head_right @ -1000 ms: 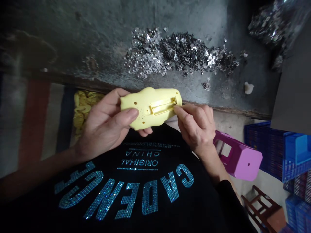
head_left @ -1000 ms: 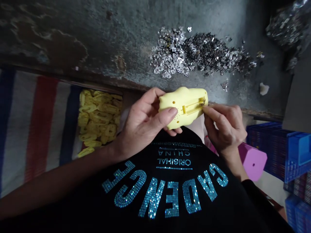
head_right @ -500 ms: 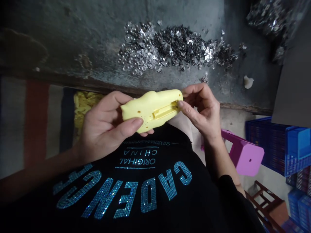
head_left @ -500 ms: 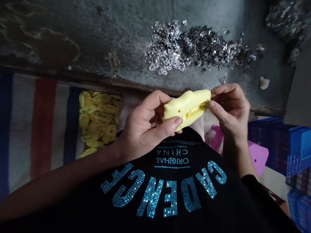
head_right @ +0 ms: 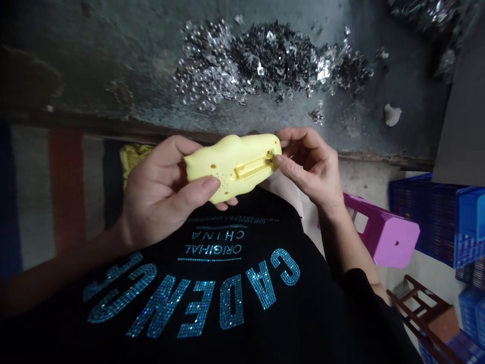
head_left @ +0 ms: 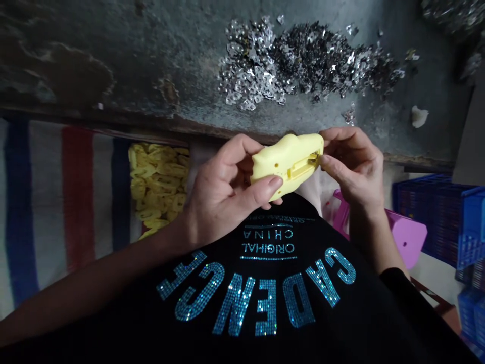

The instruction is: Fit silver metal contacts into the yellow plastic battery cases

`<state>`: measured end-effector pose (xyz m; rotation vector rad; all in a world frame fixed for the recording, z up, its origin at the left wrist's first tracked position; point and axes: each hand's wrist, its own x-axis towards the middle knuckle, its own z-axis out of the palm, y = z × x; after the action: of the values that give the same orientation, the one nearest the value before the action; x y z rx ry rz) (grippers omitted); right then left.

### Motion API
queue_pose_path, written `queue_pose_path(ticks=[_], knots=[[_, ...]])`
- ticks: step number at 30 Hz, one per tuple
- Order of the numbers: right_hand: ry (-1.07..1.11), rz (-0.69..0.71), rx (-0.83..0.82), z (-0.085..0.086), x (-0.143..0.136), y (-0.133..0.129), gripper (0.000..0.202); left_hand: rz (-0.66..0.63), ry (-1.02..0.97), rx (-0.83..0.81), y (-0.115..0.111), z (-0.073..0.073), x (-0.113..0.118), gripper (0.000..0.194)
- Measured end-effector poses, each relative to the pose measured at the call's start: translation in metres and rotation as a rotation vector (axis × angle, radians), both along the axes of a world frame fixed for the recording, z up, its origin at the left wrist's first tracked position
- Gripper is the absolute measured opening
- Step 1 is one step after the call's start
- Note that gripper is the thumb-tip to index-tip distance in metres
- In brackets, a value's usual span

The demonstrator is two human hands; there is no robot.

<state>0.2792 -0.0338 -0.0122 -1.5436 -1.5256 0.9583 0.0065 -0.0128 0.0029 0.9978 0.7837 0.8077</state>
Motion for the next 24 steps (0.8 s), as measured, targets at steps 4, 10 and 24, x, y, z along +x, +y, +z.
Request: queue_pose_path(ticks=[4,10,24], knots=[[0.074,0.041,0.083,-0.005,0.001,0.006,0.036,-0.033,0.042,0.083,-0.004,0.001,0.001,0.036],[0.092,0.026,0.17,-0.012,-0.003,0.002,0.032,-0.12,0.132,0.338,-0.006,-0.006,-0.003,0.04],[-0.086,-0.078,0.641,-0.025,-0.011,-0.018,0.029,-0.489,0.178,0.564,0.015,-0.002,0.005,0.12]])
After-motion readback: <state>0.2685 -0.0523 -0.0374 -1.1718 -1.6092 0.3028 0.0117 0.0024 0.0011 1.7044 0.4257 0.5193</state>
